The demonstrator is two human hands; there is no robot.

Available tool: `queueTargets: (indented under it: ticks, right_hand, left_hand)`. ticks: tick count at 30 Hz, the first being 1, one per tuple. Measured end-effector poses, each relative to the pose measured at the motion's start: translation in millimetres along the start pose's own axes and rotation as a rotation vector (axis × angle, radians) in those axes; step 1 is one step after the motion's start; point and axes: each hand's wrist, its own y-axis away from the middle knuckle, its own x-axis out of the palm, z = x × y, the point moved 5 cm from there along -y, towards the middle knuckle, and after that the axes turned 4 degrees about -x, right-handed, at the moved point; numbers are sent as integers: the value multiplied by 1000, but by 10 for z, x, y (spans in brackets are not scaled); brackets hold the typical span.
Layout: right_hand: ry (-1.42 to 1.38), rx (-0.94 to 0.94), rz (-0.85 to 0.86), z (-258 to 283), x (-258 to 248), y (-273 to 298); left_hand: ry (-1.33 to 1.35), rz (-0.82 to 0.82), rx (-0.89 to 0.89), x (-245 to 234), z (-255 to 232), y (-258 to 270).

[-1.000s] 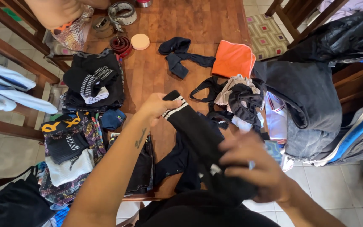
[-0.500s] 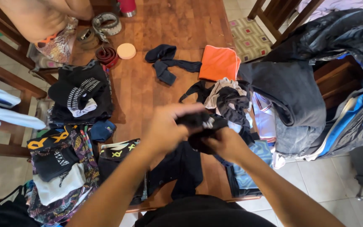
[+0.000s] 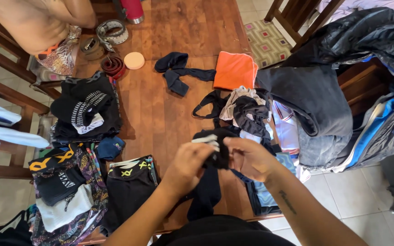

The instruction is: The person folds multiple pairs of socks on a wooden table. They pick up each sock, turn it inside out to check for pairing, and fold it into a compact shape, placing the folded socks in a neat row on the table.

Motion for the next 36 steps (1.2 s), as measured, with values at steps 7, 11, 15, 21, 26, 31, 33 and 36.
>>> queueTargets:
  ticks: [7, 11, 15, 21, 26, 31, 33, 36]
  right_hand:
    - [142, -478, -115, 191, -51, 184]
    - [66, -771, 231, -291, 190, -36]
    - [294, -734, 93, -308, -5, -42]
    - [211, -685, 107, -342, -97, -5]
    - [176, -640, 62, -323, -37, 52]
    - [168, -623, 11, -286, 12, 116]
    - [224, -673, -11, -206, 25, 147]
    - [398, -792, -96, -96, -69, 157]
  left_hand:
    - [172, -404, -542, -384, 279, -145]
    - [229, -360, -569, -237, -121, -319]
    - [485, -85, -488, -206, -420, -381]
    - [414, -45, -528, -201, -238, -297]
    - [381, 8, -563, -258, -303, -354]
    - [366, 66, -660, -211, -272, -335]
    - [501, 44, -816, -226, -232, -319]
    - [926, -27, -1050, 25, -202, -105]
